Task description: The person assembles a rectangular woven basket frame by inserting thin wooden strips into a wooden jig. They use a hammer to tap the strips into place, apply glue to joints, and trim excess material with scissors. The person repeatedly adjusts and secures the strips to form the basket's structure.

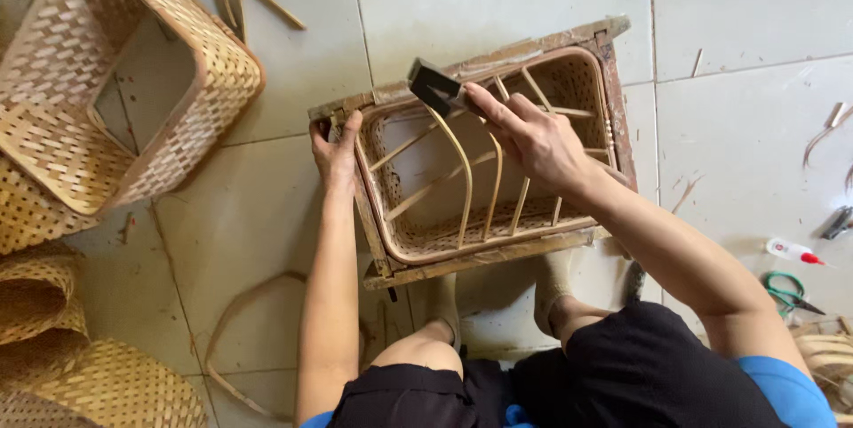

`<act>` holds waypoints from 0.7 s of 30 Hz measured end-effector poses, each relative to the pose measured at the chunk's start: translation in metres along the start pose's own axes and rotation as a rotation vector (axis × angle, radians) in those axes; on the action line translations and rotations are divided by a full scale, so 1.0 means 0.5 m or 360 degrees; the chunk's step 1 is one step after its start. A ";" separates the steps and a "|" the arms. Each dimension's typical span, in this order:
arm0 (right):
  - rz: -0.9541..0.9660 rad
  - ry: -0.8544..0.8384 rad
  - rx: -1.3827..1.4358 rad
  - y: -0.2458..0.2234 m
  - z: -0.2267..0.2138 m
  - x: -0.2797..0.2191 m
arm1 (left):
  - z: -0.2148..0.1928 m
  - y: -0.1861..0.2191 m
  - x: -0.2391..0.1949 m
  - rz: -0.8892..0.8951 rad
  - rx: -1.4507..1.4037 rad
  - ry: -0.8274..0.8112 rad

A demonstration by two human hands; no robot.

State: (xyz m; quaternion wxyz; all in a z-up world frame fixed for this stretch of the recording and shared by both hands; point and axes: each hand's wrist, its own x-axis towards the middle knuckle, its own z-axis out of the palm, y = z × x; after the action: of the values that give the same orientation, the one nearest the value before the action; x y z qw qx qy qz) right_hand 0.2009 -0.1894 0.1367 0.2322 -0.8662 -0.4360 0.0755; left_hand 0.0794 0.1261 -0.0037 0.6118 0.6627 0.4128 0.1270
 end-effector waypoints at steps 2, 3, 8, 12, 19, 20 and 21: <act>0.0072 -0.0116 0.0057 -0.011 -0.002 0.011 | -0.008 0.000 0.000 -0.0071 0.0078 -0.0006; 0.0109 -0.0162 0.0025 -0.011 -0.009 0.017 | -0.005 0.009 0.009 -0.0092 0.0112 -0.0018; 0.0095 0.0117 0.0202 0.017 -0.037 -0.014 | 0.000 0.014 0.014 -0.0014 0.0109 -0.0004; 0.0244 0.0067 0.0056 0.035 -0.045 -0.056 | -0.009 0.002 0.001 0.0067 -0.0011 -0.0046; 0.0385 0.0098 0.0049 0.061 -0.048 -0.080 | -0.005 0.001 0.007 0.0080 -0.0077 -0.0047; 0.0396 0.0107 0.0055 0.067 -0.048 -0.084 | -0.007 0.003 0.004 0.0065 -0.0067 -0.0052; 0.0453 0.0077 0.0067 0.076 -0.050 -0.087 | -0.005 0.012 0.008 0.0063 -0.0059 -0.0062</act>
State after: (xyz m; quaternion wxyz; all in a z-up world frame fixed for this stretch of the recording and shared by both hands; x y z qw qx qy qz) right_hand 0.2100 -0.2513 0.1378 0.2477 -0.9157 -0.3015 0.0959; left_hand 0.0826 0.1313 0.0009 0.6294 0.6615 0.3852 0.1338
